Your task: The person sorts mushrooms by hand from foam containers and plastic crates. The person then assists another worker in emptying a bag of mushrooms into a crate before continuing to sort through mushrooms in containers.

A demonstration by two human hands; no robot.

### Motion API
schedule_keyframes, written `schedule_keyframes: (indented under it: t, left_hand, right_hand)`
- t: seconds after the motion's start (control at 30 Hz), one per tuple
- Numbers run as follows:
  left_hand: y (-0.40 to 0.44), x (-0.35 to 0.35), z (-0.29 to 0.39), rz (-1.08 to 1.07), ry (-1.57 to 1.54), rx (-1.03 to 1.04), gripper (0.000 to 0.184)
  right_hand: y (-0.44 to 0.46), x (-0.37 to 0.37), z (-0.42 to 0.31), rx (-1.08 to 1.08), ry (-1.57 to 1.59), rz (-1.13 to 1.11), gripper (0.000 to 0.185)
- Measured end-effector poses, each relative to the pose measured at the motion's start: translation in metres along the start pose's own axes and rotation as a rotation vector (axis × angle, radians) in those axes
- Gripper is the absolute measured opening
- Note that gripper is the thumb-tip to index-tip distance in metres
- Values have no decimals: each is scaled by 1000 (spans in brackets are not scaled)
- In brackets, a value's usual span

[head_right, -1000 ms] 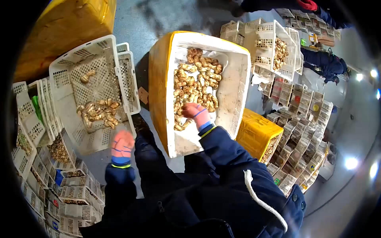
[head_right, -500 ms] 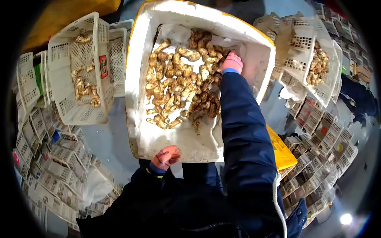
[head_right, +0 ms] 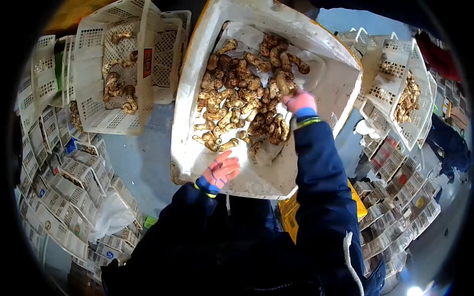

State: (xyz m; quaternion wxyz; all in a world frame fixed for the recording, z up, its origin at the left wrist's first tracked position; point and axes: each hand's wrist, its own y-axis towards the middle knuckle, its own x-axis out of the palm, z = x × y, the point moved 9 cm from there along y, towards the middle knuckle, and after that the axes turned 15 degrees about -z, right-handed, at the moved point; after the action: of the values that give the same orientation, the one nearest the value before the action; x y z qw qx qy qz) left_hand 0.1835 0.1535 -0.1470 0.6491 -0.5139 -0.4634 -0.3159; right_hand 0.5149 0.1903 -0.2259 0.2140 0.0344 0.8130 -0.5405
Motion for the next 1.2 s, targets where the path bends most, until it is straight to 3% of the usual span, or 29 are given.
schedule_keyframes:
  t: [0.03, 0.07, 0.13, 0.2, 0.23, 0.27, 0.3, 0.33, 0.4, 0.43, 0.47, 0.53, 0.6, 0.67, 0.7, 0.73, 0.77, 0.8, 0.83, 0.9, 0.93, 1.03, 1.13, 1.2]
  left_hand:
    - [12, 7, 6, -108, -135, 93, 53]
    - [22, 11, 9, -63, -88, 111, 61]
    - [41, 23, 19, -258, -417, 245, 61]
    - [32, 21, 30, -193, -62, 236, 57]
    - [21, 8, 25, -197, -120, 226, 56]
    - [12, 2, 24, -198, -179, 215, 55]
    - [7, 1, 20, -251, -282, 188, 50]
    - [3, 3, 19, -227, -254, 139, 41]
    - [-9, 29, 27, -258, -282, 140, 24]
    - [-19, 30, 25, -129, -275, 74, 24]
    - [-26, 29, 21, -138, -351, 119, 23]
    - [-43, 20, 15, -136, -234, -33, 21]
    - [-51, 21, 11, -231, -261, -27, 22]
    - [-55, 21, 11, -269, -276, 4, 23]
    - [-54, 20, 12, -309, -239, 16, 25]
    - [-51, 20, 13, -347, -202, 28, 26]
    - [-51, 22, 14, -382, -166, 38, 27]
    - [-50, 20, 13, -368, -110, 6, 29]
    - [-49, 19, 15, -356, -49, -24, 30]
    - [-54, 15, 13, -217, -37, -20, 33]
    - [-53, 17, 13, -310, 34, -60, 33]
    - [-52, 19, 13, -344, 30, -83, 28]
    - [-54, 26, 14, -324, -51, 9, 27]
    - [-55, 20, 14, -366, -54, 21, 28]
  right_hand:
    - [-56, 16, -48, -108, 31, -38, 54]
    - [-95, 38, -86, -203, -182, -118, 52]
    - [-138, 99, -107, -402, 32, -487, 48]
    - [-120, 90, -118, -425, 101, -319, 54]
    - [-88, 78, -115, -379, 143, -196, 59]
    - [-51, 63, -117, -290, -134, -16, 62]
    - [-4, 61, -108, -353, -152, 77, 62]
    - [19, 57, -114, -338, -366, 259, 61]
    - [57, 83, -115, -229, -432, 122, 58]
    - [56, 87, -120, -281, -508, 174, 55]
    - [51, 90, -123, -329, -587, 228, 53]
    - [26, 67, -118, -159, -523, 223, 42]
    - [4, 34, -103, 14, -547, 263, 30]
    - [-47, 15, -136, -205, -833, 853, 22]
    - [-34, 27, -139, -251, -797, 666, 20]
    - [-45, 50, -161, -449, -793, 692, 18]
    - [-37, 91, -182, -395, -916, 341, 15]
    - [-16, 132, -179, -511, -812, 172, 13]
    - [-7, 159, -178, -482, -869, 62, 15]
    - [7, 186, -177, -497, -1010, 92, 19]
    - [12, 195, -175, -471, -1142, 86, 20]
    - [16, 196, -175, -464, -1113, 132, 20]
    - [9, 199, -157, -411, -1235, -73, 19]
    - [-2, 201, -143, -383, -1151, -196, 32]
